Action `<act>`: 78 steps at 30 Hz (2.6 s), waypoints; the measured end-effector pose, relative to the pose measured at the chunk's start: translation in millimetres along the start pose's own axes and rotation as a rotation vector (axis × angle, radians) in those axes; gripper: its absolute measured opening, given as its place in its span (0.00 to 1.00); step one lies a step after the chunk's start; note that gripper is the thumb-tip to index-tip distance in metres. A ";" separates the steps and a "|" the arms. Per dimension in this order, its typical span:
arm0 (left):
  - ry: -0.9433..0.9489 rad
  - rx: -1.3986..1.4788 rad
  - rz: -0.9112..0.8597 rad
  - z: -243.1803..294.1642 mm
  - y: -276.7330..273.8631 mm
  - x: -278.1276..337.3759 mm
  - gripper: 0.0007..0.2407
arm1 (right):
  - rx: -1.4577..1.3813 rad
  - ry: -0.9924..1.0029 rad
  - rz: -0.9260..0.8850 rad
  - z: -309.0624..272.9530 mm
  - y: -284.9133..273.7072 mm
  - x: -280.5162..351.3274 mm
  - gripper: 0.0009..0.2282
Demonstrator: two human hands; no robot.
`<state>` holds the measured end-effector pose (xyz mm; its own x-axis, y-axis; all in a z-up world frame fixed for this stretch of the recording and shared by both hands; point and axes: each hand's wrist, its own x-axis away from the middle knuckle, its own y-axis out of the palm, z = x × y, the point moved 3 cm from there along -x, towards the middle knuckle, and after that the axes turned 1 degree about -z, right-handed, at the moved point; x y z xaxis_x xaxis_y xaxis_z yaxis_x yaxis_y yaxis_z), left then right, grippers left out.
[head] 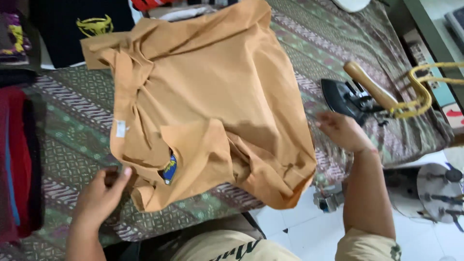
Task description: The person irons a light brown shirt on a patterned tablecloth. They repeatedly smooth the fabric with their hands, use a black iron to press the shirt, and flip the shirt over to iron the other side. The person also folds the shirt after ironing.
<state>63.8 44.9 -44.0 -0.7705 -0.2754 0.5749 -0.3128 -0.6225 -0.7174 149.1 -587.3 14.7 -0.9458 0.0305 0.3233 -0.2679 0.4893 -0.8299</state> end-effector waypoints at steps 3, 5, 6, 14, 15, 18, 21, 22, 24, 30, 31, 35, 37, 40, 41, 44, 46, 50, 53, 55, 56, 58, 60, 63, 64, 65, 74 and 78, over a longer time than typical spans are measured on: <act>-0.033 0.042 -0.042 8.0 12.5 26.2 0.34 | 0.158 0.166 -0.047 -8.0 15.3 61.7 0.19; 0.006 0.128 -0.022 9.6 20.8 28.9 0.31 | 0.085 0.217 -0.076 18.0 47.7 68.5 0.21; 0.005 0.130 -0.018 4.5 27.1 23.7 0.31 | 0.085 0.212 -0.076 24.1 58.4 69.0 0.21; 0.090 0.147 0.140 4.9 41.2 34.4 0.22 | -0.430 0.137 0.398 43.7 101.4 70.8 0.12; 0.093 0.147 0.145 7.5 39.7 37.5 0.22 | -0.434 0.133 0.402 50.5 103.1 60.7 0.12; 0.121 0.264 0.128 4.0 51.2 38.3 0.23 | -1.338 0.052 0.584 75.7 104.2 50.6 0.06; 0.247 0.488 0.263 -9.7 59.6 20.5 0.21 | -1.379 0.108 0.510 59.9 91.4 67.5 0.14; 0.331 0.721 0.282 -13.9 57.2 19.8 0.20 | -1.401 0.035 0.496 38.7 84.0 82.5 0.13; 0.409 0.959 0.305 -28.4 47.4 17.8 0.21 | -1.420 -0.039 0.475 24.4 64.9 100.8 0.20; 0.300 1.152 0.190 -42.1 10.7 53.9 0.18 | -1.176 0.084 0.622 87.4 29.4 106.0 0.21; 0.236 0.882 0.201 -33.9 6.5 67.8 0.16 | -0.883 0.145 0.644 87.7 27.1 105.8 0.18; 0.173 0.001 0.352 -50.4 20.5 64.9 0.22 | -0.185 0.257 0.529 113.2 38.8 91.1 0.24; 0.321 0.012 0.488 -28.9 18.6 81.2 0.20 | -0.073 0.224 0.604 85.2 42.2 93.8 0.23; 0.515 -0.021 0.669 4.3 24.2 86.0 0.19 | -0.142 -0.004 0.728 54.7 61.7 73.0 0.22; 0.566 -0.065 0.713 15.1 28.9 84.3 0.20 | -0.326 -0.196 0.773 47.0 71.3 64.4 0.23; 0.688 -0.221 0.681 57.0 38.6 80.1 0.28 | -0.364 -0.226 0.361 -67.6 94.3 75.5 0.22; 0.658 -0.325 0.629 56.0 49.1 59.2 0.29 | -0.172 -0.266 0.207 -90.7 121.1 63.4 0.29; 0.488 -0.445 0.337 44.4 55.3 27.6 0.22 | 0.228 -0.347 -0.055 -123.2 151.1 56.9 0.28; 0.547 -0.221 0.126 62.0 18.5 82.0 0.10 | -0.006 -0.344 -0.125 -170.7 118.5 99.3 0.15; 0.525 -0.178 -0.008 55.9 7.2 101.5 0.10 | -0.072 -0.435 -0.238 -144.1 118.3 103.6 0.12; 0.512 -0.134 -0.139 54.6 2.0 110.2 0.10 | -0.138 -0.522 -0.342 -132.5 118.0 105.2 0.10; 0.445 -0.092 -0.256 59.3 -21.8 127.9 0.12 | -0.141 -0.525 -0.329 -127.9 102.4 99.9 0.10; 0.377 -0.048 -0.377 60.2 -36.8 133.7 0.16 | -0.143 -0.523 -0.318 -124.5 86.5 98.1 0.09; 0.387 0.125 -0.180 48.0 -43.8 86.3 0.10 | -0.159 -0.500 -0.279 -121.4 64.7 98.7 0.09; 0.390 0.158 0.026 36.3 -38.5 47.0 0.13 | -0.166 -0.482 -0.256 -119.1 57.8 99.4 0.09; 0.393 0.191 0.231 25.2 -32.9 8.8 0.17 | -0.172 -0.464 -0.232 -116.6 50.6 100.0 0.09; 0.113 0.041 0.375 49.8 -27.4 -136.3 0.37 | -0.266 -0.270 0.184 -87.4 2.4 -58.7 0.14; 0.150 0.182 0.571 25.4 -51.0 -153.2 0.26 | -0.451 -0.272 0.256 -93.0 -2.6 -125.4 0.14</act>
<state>212.0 100.3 -85.6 -0.8624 -0.5039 0.0488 0.2617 -0.5263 -0.8090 285.5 -511.4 18.6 -0.9992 0.0014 -0.0396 0.0238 0.8205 -0.5712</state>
